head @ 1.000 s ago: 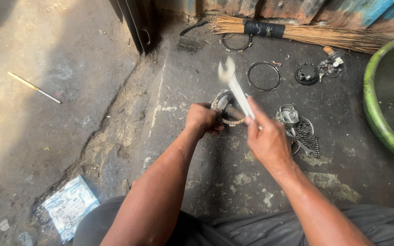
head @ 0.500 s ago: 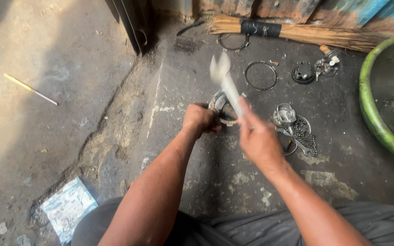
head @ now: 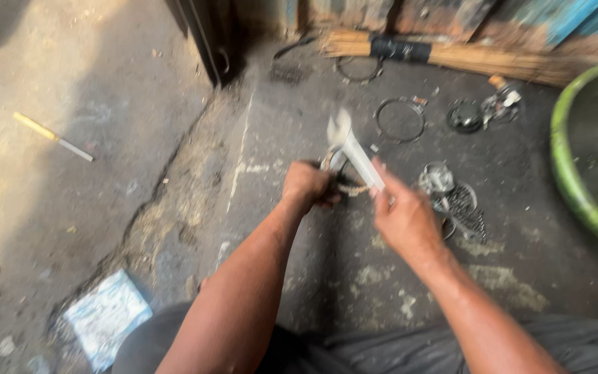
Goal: The person sits on the floor and uses a wrench to repeatedly strike a circular metal part held in the left hand. The person adjusts the part's orientation and continues striking it throughout the clip.
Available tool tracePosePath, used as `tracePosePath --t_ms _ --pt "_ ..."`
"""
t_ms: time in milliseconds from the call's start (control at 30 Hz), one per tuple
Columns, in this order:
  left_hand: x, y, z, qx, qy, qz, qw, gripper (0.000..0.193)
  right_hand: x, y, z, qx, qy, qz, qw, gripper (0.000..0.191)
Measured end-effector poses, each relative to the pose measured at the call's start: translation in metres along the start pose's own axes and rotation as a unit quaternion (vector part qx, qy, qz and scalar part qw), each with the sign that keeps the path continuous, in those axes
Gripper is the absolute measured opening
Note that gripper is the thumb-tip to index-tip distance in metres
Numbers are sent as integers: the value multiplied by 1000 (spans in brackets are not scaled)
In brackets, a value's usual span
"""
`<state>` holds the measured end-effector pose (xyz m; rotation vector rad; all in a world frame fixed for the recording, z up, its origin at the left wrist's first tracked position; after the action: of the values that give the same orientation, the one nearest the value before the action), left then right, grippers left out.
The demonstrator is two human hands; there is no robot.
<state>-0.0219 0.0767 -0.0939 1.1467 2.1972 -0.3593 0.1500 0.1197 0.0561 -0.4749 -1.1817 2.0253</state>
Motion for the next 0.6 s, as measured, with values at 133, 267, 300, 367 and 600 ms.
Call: tracePosePath --t_ms 133,267,300,367,600 --pt "-3 -3 0 10 -30 -14 999 47 -1 -10 13 70 -66 -60 994 52" --pt "-7 -2 -3 9 -22 -9 1000 44 -2 16 -9 -4 55 72 996 53" --pt "-7 -2 -4 8 -18 -10 1000 44 -1 17 -10 -34 62 82 994 50" --pt "-8 -3 -3 8 -23 -8 1000 43 1 -3 9 30 -44 -20 998 49" --pt "-8 -1 -4 20 -20 5 1000 35 -1 15 -3 -35 59 99 993 53"
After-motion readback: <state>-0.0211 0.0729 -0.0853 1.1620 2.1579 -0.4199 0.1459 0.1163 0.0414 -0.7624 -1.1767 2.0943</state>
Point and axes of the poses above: each hand's wrist, its own x-axis towards the middle knuckle, its own y-axis out of the palm, z = x × y, the point moved 9 cm from there along x, towards the middle knuckle, and after that the axes turned 4 degrees about -y, right-handed, at the moved point
